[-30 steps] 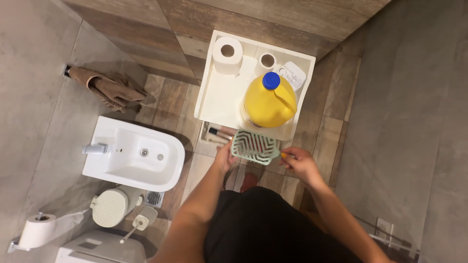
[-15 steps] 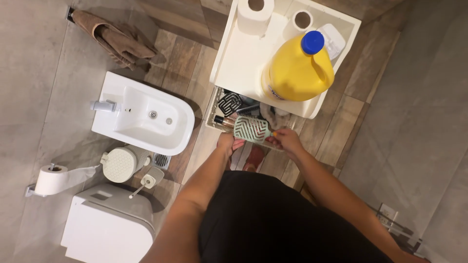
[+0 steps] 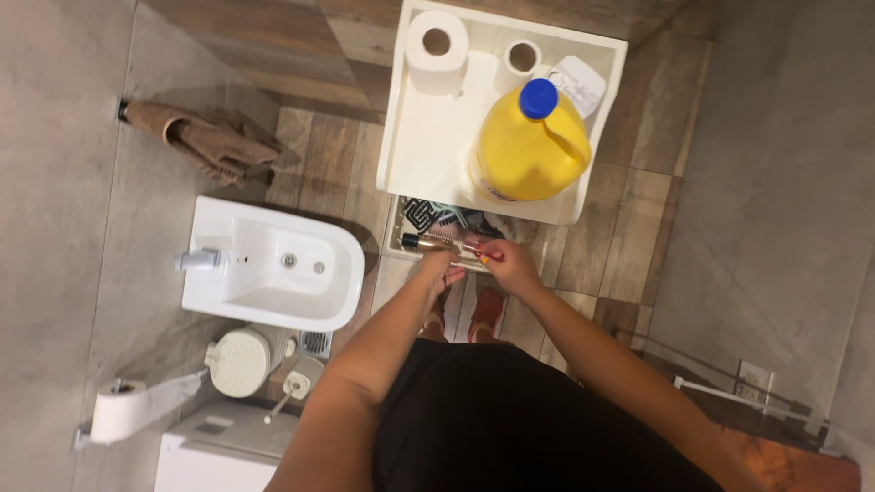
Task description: Tidying the bathroom counter, hanging a towel, and preparing cleaning supplies
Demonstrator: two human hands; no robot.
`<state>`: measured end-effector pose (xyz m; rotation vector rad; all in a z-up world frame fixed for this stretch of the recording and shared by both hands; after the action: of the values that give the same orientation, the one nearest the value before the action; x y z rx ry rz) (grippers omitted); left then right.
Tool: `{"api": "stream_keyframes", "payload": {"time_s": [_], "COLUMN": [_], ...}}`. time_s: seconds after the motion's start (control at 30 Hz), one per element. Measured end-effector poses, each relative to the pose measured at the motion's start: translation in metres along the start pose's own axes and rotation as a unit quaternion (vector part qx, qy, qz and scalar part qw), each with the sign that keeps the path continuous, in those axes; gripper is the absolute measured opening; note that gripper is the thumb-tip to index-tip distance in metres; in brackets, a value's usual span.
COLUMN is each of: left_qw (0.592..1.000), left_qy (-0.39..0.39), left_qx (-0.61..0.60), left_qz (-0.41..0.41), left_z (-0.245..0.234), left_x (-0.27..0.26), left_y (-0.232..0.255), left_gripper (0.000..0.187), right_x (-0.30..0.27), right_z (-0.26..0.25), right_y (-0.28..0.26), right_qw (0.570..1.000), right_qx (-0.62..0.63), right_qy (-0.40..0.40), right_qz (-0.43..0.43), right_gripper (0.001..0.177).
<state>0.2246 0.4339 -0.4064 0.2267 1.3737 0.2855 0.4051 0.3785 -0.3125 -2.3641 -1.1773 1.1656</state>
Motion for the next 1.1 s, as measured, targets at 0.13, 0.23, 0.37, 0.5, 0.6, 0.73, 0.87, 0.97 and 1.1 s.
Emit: {"api": "stream_keyframes", "payload": {"time_s": [0.13, 0.23, 0.37, 0.5, 0.6, 0.73, 0.87, 0.97, 1.1], "left_qw": [0.996, 0.990, 0.944, 0.559, 0.488, 0.539, 0.552, 0.504, 0.465], "left_qy": [-0.045, -0.091, -0.163, -0.335, -0.407, -0.451, -0.517, -0.563, -0.615], "left_qx": [0.073, 0.106, 0.284, 0.736, 0.729, 0.625, 0.557, 0.556, 0.555], "left_qz": [0.034, 0.022, 0.048, 0.183, 0.255, 0.339, 0.344, 0.347, 0.311], "left_z": [0.019, 0.037, 0.096, 0.169, 0.194, 0.199, 0.183, 0.164, 0.126], "left_x": [0.027, 0.059, -0.011, -0.174, -0.280, -0.369, -0.459, -0.516, -0.580], "left_y": [0.046, 0.049, 0.067, 0.043, 0.006, -0.025, -0.082, -0.141, -0.253], "left_gripper": [0.058, 0.044, 0.054, 0.063, 0.052, 0.040, 0.041, 0.045, 0.044], "right_x": [-0.023, -0.060, -0.086, -0.147, -0.215, -0.334, -0.486, -0.586, -0.726], "right_z": [-0.025, -0.056, -0.060, -0.070, -0.092, -0.119, -0.125, -0.091, -0.013], "right_y": [-0.038, -0.064, -0.043, -0.018, 0.016, 0.057, 0.060, 0.065, 0.077], "right_qw": [0.998, 0.996, 0.983, 0.930, 0.870, 0.826, 0.737, 0.682, 0.636], "right_qx": [0.059, 0.076, 0.164, 0.313, 0.372, 0.342, 0.417, 0.459, 0.447], "right_qy": [-0.001, 0.013, 0.057, 0.135, 0.316, 0.443, 0.525, 0.564, 0.618], "right_qz": [0.011, 0.036, 0.069, 0.140, 0.069, 0.067, 0.085, 0.078, 0.118], "right_gripper": [0.032, 0.029, 0.031, 0.027, 0.028, 0.026, 0.027, 0.021, 0.026]}}
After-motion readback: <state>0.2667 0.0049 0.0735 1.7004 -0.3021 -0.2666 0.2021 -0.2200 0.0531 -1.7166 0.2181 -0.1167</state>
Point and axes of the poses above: each hand's wrist, its own x-axis towards the middle knuckle, its own z-axis out of the palm, y = z × x, the point moved 7 cm from there along x, towards the middle knuckle, and after that the axes turned 9 degrees about -x, right-handed, at the moved point
